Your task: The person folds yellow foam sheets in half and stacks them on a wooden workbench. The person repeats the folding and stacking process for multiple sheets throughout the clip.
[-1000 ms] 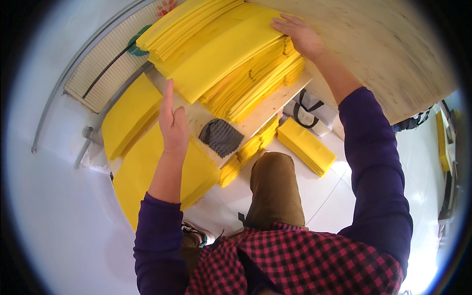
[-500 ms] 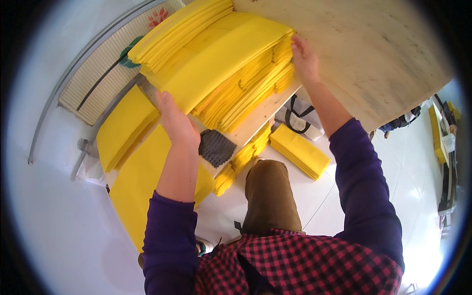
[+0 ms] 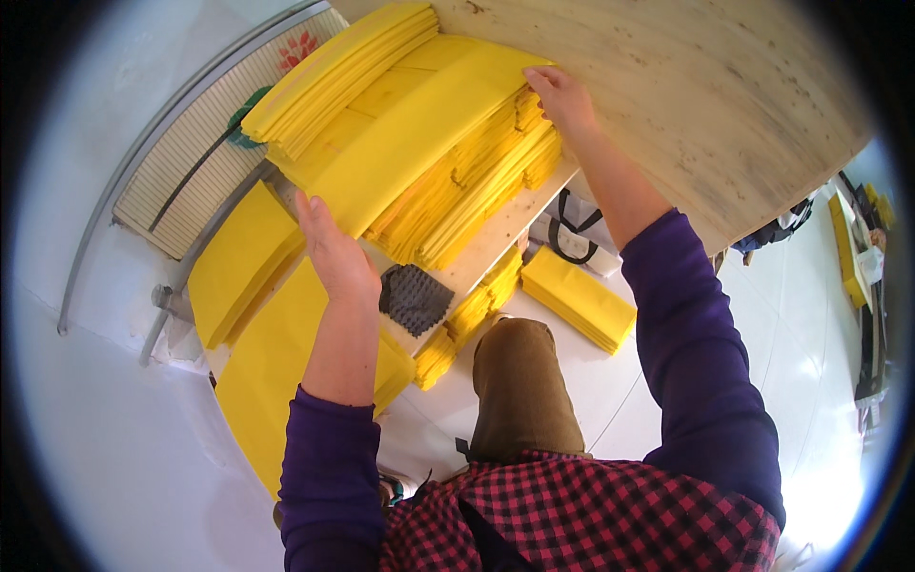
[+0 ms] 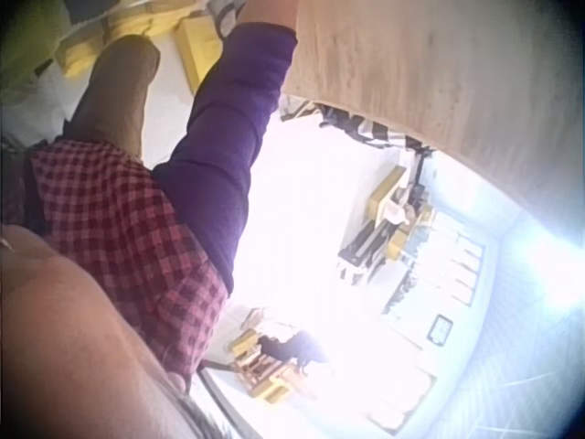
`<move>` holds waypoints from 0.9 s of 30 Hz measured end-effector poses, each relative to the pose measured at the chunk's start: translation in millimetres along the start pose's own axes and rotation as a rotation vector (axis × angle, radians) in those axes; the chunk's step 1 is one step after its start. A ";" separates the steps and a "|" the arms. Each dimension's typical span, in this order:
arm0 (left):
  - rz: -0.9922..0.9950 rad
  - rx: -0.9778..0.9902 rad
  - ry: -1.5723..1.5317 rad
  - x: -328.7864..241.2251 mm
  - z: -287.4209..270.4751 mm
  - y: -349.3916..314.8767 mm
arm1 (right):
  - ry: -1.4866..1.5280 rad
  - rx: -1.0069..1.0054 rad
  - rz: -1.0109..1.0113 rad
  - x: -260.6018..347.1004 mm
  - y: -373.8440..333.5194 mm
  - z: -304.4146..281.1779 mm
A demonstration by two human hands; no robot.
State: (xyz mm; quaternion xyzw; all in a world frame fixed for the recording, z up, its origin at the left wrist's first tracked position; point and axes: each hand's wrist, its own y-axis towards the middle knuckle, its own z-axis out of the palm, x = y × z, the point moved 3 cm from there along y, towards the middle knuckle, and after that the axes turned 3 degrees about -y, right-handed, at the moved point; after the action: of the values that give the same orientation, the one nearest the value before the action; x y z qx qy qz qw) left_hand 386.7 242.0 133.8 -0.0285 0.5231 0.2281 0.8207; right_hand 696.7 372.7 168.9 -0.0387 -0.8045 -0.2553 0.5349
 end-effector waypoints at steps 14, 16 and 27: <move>0.013 0.041 0.055 3.2 -1.9 2.0 | -0.229 -0.025 -0.126 1.4 27.3 -10.3; 0.014 0.045 0.055 5.0 -2.6 3.0 | -0.283 -0.010 -0.147 11.3 25.5 -11.7; 0.044 0.005 0.112 10.3 -1.0 -0.9 | -0.187 -0.051 -0.343 23.4 36.0 -10.2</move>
State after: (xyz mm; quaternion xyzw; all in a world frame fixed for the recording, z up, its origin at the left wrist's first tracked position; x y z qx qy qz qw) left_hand 389.8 244.5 124.2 -0.0274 0.5692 0.2429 0.7850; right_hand 707.4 394.4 205.8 0.0618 -0.8387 -0.3583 0.4054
